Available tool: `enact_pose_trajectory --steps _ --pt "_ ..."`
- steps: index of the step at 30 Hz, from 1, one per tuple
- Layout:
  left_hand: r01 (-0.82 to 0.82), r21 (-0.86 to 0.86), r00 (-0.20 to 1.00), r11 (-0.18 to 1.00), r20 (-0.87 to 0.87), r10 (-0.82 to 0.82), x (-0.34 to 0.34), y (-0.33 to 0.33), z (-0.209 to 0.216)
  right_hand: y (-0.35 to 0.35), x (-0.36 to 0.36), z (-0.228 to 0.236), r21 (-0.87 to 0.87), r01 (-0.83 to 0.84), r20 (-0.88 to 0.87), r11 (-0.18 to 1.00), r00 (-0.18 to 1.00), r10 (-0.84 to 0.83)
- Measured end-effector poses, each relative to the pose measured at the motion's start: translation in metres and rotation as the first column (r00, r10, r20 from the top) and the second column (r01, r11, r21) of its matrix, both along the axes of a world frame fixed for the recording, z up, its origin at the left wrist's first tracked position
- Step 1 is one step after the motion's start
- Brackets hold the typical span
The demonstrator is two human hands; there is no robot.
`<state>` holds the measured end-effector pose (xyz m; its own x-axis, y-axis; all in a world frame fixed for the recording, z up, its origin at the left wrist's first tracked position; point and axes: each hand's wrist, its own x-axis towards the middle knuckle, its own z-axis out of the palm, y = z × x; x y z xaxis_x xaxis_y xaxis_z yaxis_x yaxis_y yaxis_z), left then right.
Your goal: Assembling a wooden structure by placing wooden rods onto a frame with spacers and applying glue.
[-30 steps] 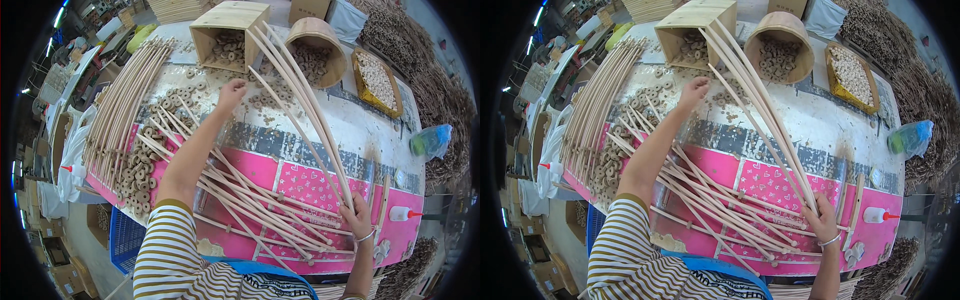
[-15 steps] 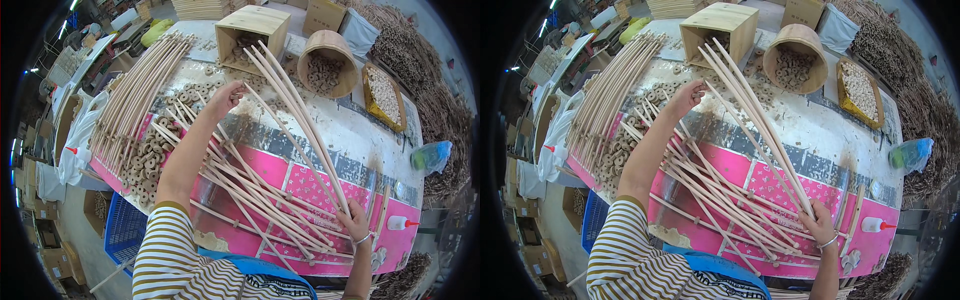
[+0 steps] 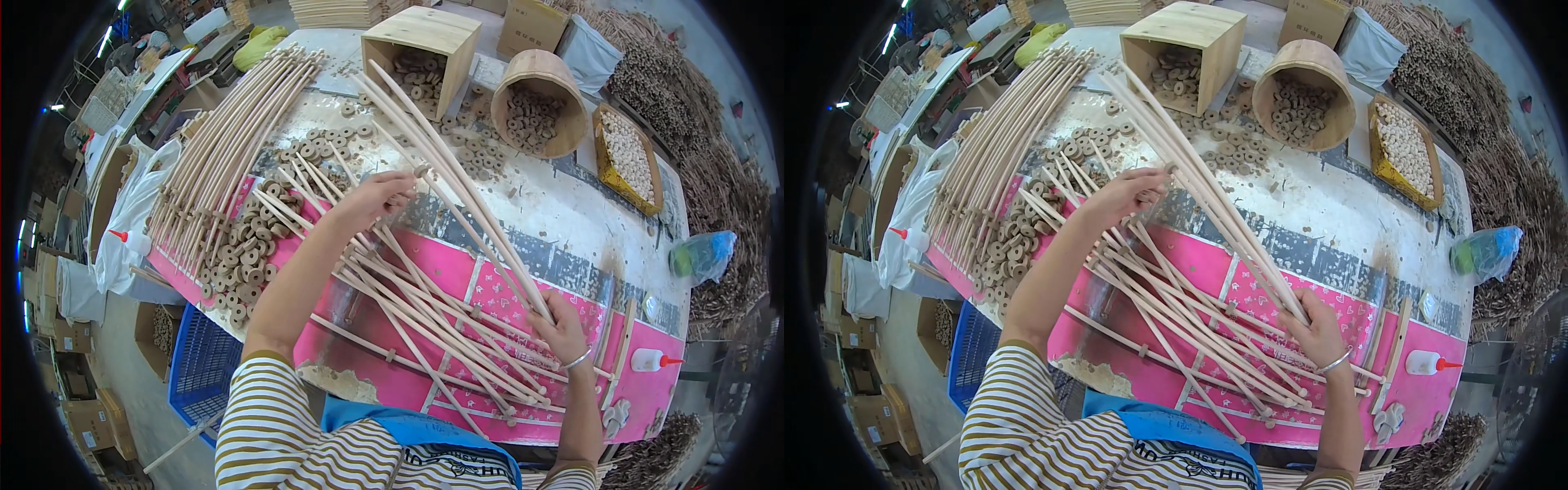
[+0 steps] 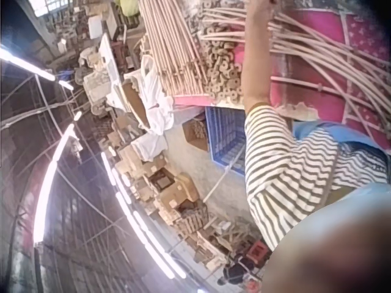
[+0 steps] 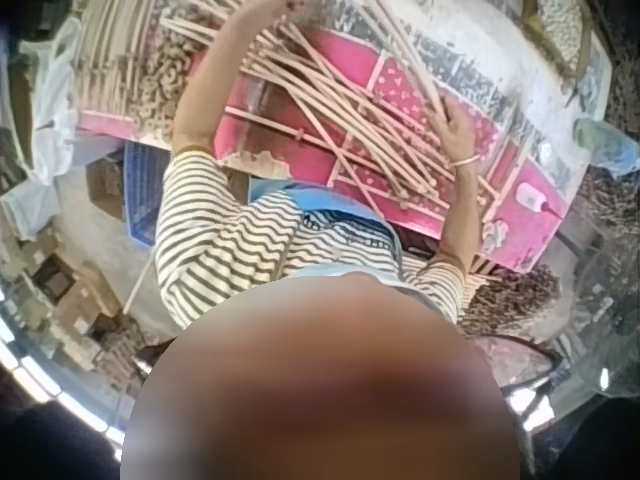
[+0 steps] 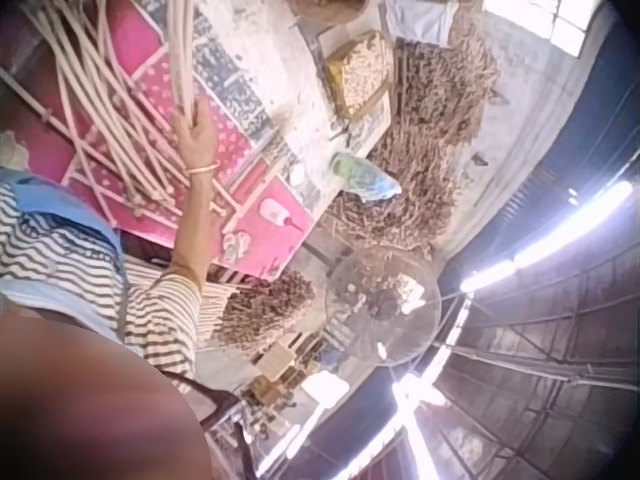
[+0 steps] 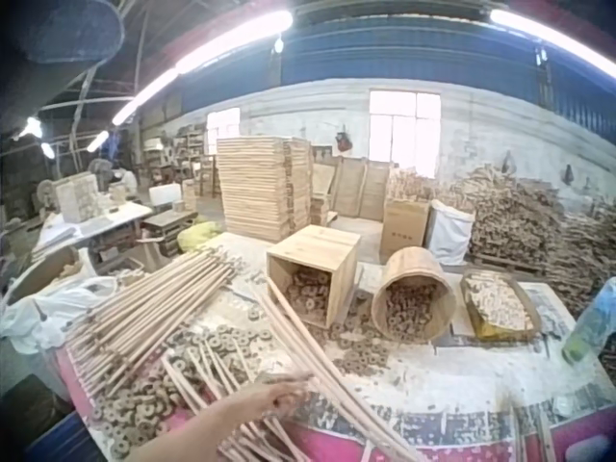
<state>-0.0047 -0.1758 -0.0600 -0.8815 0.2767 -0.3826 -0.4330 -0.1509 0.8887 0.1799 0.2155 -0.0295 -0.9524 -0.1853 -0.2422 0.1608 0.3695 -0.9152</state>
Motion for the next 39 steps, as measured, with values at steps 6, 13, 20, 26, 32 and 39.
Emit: enact_pose_trajectory --steps 6,13,20,26,32,39 --pt "-0.305 0.304 0.941 0.902 -0.050 0.335 -0.007 -0.055 0.000 0.007 0.004 -0.006 0.171 0.087 -0.217 0.981 0.975 -0.048" --pt "-0.486 0.394 0.855 0.780 0.029 0.518 -0.022 -0.065 -0.019 0.019 0.027 0.009 -0.032 0.021 0.091 0.999 0.996 -0.018" --pt "-0.414 0.434 0.889 0.800 0.003 0.458 -0.027 -0.080 -0.029 0.019 0.038 0.011 0.106 -0.033 0.111 0.994 0.994 0.021" --pt "-0.495 0.275 0.798 0.824 -0.230 0.556 -0.021 -0.061 -0.023 0.015 0.048 0.007 0.116 0.025 0.104 0.993 0.994 -0.037" --pt "-0.506 0.083 0.716 0.858 -0.515 0.472 -0.016 -0.053 -0.023 0.014 0.052 0.004 0.205 0.043 0.026 0.978 0.998 -0.050" --pt "-0.581 -0.036 0.627 0.813 -0.657 0.418 -0.014 -0.041 -0.022 0.007 0.052 0.000 0.298 0.055 -0.115 0.953 0.993 -0.022"
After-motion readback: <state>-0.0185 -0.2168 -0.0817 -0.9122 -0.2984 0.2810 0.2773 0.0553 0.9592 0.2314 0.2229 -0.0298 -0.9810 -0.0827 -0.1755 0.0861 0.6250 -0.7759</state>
